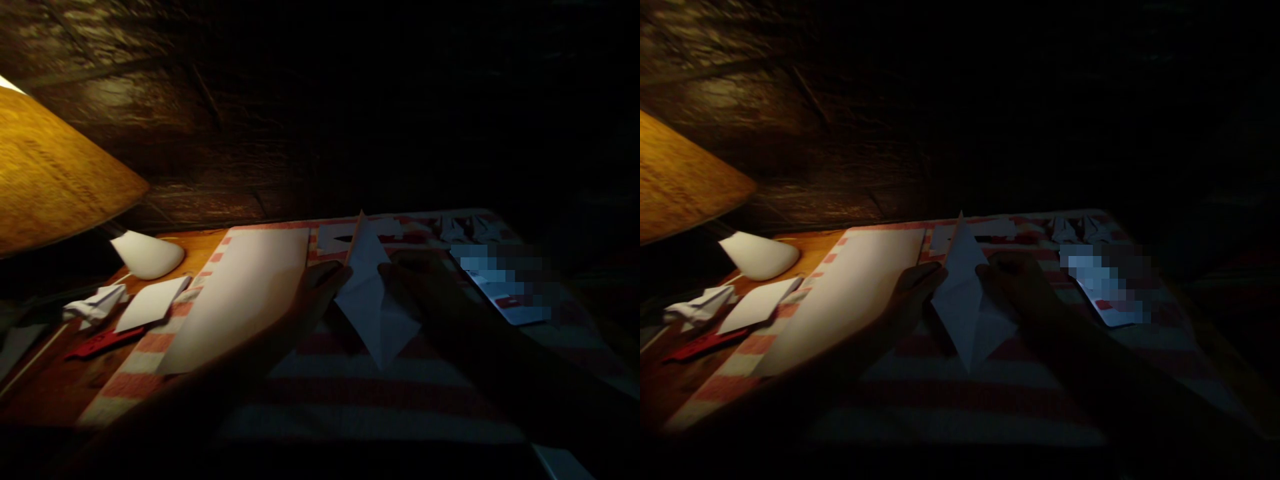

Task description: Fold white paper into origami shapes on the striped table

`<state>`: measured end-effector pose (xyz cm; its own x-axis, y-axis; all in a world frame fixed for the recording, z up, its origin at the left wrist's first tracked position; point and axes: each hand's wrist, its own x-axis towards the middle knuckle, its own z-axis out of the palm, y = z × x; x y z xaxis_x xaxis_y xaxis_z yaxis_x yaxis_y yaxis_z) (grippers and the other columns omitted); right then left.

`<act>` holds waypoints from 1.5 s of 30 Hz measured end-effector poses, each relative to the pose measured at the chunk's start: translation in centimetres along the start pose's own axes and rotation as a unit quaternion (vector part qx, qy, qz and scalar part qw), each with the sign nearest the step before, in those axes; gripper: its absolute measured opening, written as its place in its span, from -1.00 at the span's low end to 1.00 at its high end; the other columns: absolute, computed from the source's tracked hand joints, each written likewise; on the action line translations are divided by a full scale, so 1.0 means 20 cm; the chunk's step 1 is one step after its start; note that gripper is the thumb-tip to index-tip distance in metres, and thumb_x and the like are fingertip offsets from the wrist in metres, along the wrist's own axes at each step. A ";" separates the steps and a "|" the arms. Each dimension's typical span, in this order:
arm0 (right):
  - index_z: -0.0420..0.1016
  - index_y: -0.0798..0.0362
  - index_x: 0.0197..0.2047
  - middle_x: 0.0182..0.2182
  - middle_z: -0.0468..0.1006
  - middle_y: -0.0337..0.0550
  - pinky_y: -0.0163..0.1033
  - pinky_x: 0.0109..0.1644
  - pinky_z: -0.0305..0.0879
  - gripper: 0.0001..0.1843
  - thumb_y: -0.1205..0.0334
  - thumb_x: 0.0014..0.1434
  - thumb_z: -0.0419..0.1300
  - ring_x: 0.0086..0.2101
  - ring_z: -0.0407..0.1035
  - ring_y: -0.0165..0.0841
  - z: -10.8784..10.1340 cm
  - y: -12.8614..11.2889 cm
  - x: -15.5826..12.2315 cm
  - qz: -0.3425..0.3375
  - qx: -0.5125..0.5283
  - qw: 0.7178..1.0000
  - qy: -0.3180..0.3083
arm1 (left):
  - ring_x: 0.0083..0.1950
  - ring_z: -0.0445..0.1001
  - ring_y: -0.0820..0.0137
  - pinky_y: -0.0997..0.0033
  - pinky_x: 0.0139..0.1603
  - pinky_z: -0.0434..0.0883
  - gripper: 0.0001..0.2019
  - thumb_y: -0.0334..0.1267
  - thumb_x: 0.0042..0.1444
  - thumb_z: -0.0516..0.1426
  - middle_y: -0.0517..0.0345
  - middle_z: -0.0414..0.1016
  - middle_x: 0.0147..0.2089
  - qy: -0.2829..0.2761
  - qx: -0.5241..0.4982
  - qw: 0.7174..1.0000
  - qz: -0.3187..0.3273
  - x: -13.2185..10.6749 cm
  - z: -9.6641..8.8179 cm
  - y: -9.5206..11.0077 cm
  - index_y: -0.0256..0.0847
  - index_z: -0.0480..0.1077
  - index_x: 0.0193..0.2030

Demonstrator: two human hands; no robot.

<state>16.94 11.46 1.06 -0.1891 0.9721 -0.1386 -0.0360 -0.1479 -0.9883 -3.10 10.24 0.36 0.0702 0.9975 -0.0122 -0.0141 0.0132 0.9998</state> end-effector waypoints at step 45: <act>0.49 0.06 -0.56 -0.59 0.38 -0.29 -0.32 -0.51 0.13 -0.72 0.12 0.00 0.43 -0.58 0.23 -0.48 -0.11 -0.05 0.03 -0.031 0.008 0.998 0.050 | -0.47 0.19 0.49 0.46 -0.45 0.12 -0.70 -0.20 0.06 0.22 0.27 0.21 -0.53 -0.131 0.041 0.987 0.084 0.05 -0.08 -0.03 -0.21 0.23 -0.58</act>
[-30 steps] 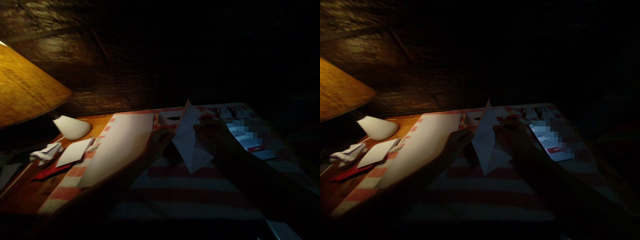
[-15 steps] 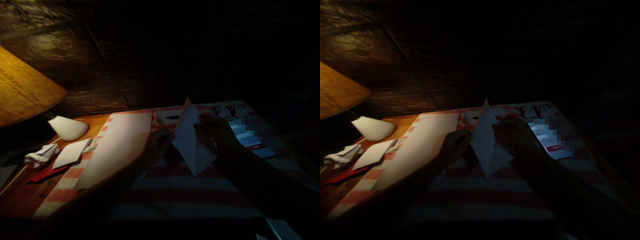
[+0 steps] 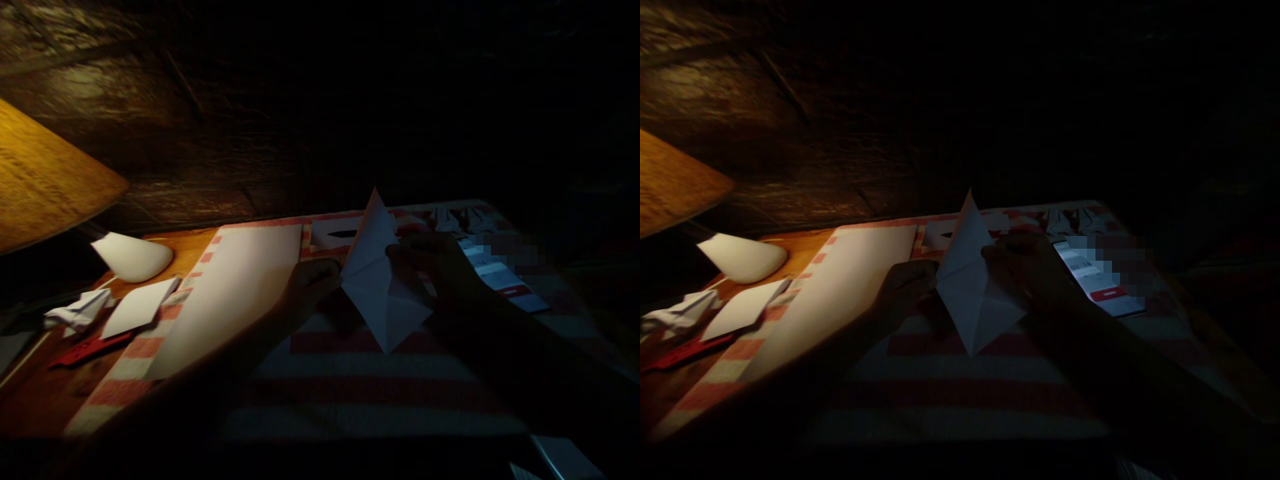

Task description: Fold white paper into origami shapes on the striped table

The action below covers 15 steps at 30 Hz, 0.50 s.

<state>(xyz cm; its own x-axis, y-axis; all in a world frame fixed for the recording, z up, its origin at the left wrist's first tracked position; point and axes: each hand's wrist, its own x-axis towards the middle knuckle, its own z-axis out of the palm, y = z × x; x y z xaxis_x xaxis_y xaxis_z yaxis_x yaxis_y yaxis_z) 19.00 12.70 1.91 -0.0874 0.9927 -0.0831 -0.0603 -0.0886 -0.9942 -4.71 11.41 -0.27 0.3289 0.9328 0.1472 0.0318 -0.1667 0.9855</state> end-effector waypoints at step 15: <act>0.48 0.08 -0.55 -0.61 0.36 -0.29 -0.32 -0.53 -0.01 -0.66 0.05 0.09 0.39 -0.60 0.16 -0.49 0.11 -0.02 -0.14 0.038 -0.100 0.979 -0.176 | -0.47 0.33 0.47 0.48 -0.49 0.23 -0.61 0.04 -0.07 0.39 0.13 0.49 -0.41 0.068 -0.143 0.985 -0.073 -0.03 0.08 0.07 -0.27 0.48 -0.37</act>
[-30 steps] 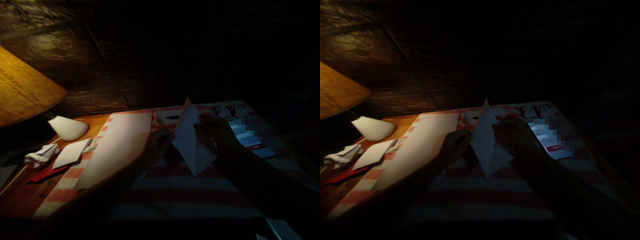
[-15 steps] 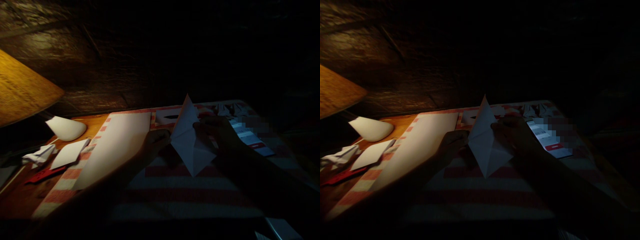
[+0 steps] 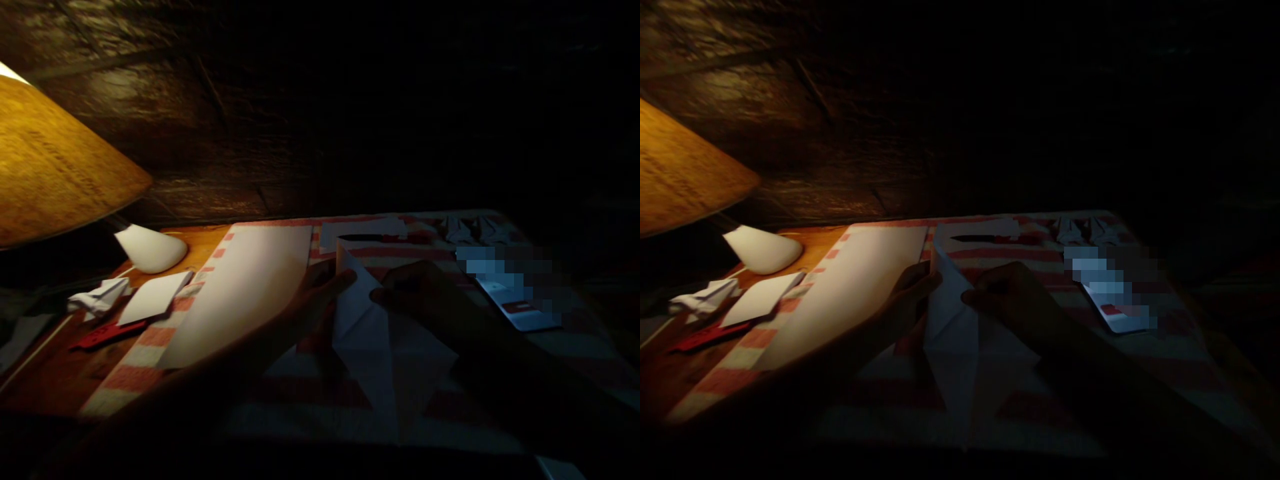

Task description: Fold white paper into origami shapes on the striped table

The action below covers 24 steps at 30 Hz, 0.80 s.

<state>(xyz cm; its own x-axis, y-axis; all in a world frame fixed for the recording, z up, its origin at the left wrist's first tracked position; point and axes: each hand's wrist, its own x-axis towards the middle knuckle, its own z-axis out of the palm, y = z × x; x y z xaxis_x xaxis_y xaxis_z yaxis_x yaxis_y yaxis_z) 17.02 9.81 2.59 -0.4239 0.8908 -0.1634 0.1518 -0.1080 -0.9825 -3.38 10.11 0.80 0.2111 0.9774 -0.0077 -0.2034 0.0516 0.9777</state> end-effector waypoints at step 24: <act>0.53 0.09 -0.52 -0.56 0.45 -0.27 -0.34 -0.46 0.07 -0.70 0.08 0.07 0.42 -0.54 0.26 -0.47 -0.02 0.03 0.03 0.005 0.003 1.000 -0.023 | -0.47 0.44 0.46 0.49 -0.46 0.39 -0.70 -0.02 0.02 0.34 0.07 0.58 -0.42 0.069 -0.019 0.997 0.015 0.02 -0.04 0.04 -0.27 0.61 -0.38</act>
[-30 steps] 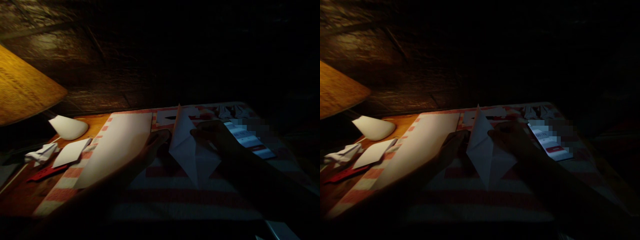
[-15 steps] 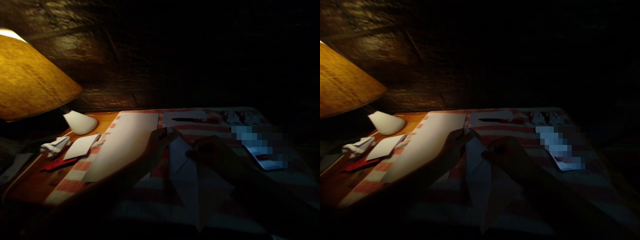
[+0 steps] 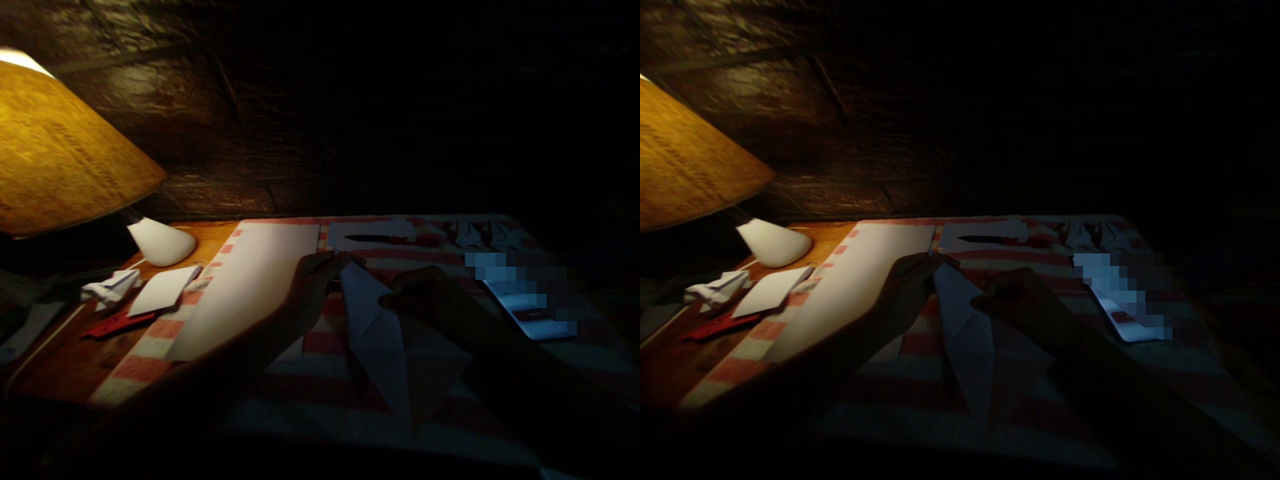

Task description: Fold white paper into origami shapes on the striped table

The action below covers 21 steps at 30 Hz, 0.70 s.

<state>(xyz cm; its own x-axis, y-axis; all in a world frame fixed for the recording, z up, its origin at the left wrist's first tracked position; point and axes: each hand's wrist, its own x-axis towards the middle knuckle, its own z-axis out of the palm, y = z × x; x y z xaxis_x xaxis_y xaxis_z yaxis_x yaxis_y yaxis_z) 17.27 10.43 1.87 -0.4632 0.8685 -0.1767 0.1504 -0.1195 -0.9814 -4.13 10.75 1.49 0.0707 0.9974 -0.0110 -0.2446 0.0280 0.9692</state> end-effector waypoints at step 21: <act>0.51 0.06 -0.54 -0.56 0.48 -0.29 -0.32 -0.44 0.12 -0.72 0.10 0.02 0.44 -0.52 0.32 -0.44 -0.02 0.02 0.01 0.004 0.024 1.000 -0.006 | -0.50 0.47 0.45 0.44 -0.44 0.45 -0.71 -0.05 0.04 0.35 0.13 0.53 -0.50 0.057 0.012 0.998 0.038 0.02 -0.02 -0.01 -0.27 0.58 -0.47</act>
<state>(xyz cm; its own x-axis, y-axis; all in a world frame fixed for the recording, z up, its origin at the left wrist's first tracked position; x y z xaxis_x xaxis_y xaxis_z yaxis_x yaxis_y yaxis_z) 17.58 10.74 1.48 -0.4733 0.8611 -0.1858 0.1120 -0.1504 -0.9823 -4.53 11.22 1.21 -0.0583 0.9977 0.0357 -0.2225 -0.0478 0.9738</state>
